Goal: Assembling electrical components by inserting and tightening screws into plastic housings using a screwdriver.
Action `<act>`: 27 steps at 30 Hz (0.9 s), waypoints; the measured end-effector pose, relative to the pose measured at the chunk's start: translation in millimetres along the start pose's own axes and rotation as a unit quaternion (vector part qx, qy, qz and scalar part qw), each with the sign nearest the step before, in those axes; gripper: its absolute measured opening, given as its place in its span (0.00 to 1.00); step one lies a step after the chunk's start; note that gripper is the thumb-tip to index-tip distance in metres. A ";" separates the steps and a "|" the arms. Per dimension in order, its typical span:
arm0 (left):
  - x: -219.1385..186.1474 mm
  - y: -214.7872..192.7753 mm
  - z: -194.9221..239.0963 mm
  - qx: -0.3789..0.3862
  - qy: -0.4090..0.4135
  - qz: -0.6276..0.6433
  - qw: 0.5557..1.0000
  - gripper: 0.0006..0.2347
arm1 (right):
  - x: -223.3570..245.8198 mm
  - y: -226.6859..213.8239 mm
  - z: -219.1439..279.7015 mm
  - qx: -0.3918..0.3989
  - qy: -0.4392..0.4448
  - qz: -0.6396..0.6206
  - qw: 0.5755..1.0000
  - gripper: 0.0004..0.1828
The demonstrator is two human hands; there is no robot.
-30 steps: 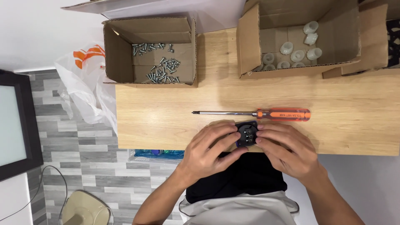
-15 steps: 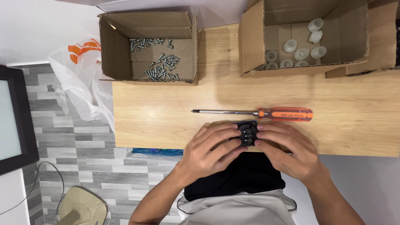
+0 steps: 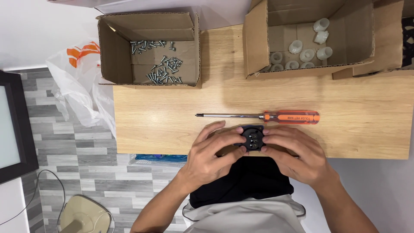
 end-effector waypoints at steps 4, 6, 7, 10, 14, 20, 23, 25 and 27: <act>1.4 -1.1 3.7 0.014 0.025 -0.007 1.000 0.08 | -0.9 -1.3 3.7 -0.002 -0.006 0.002 1.000 0.09; 0.7 -2.8 0.6 0.034 0.022 0.002 0.999 0.09 | 0.9 -1.4 0.7 0.002 -0.015 0.001 1.000 0.09; 1.1 -4.2 0.8 0.034 0.023 0.002 0.999 0.09 | 1.3 -1.9 -0.9 0.002 -0.016 0.002 1.000 0.09; 2.7 -7.8 -0.8 0.050 0.026 0.004 0.998 0.09 | 1.2 -4.0 -4.0 0.010 -0.009 -0.009 1.000 0.09; 2.1 -11.2 -3.9 0.078 0.031 -0.007 0.996 0.12 | 1.8 -6.4 -4.9 0.063 0.000 -0.002 0.998 0.07; 1.4 -13.9 -5.0 0.091 0.034 0.007 0.995 0.11 | 5.7 -8.5 -5.8 0.098 -0.003 0.011 0.995 0.05; 5.9 -13.1 -0.2 0.095 0.029 0.008 0.995 0.08 | 4.7 -9.4 1.2 0.110 -0.005 0.025 0.994 0.02; 7.8 -12.4 1.8 0.097 0.021 0.007 0.995 0.06 | 4.6 -10.1 6.5 0.117 -0.009 0.033 0.993 0.02; 8.3 -12.3 0.1 0.096 0.006 0.009 0.995 0.05 | 5.1 -10.7 9.1 0.115 -0.002 0.045 0.992 0.03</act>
Point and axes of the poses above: each hand's wrist, its own z-axis away from the middle knuckle, its own y-axis out of the palm, x = y × z, the point moved 3 cm from there along -z, towards the middle knuckle, and after that the axes turned 5 degrees about -x, right-handed, at the moved point
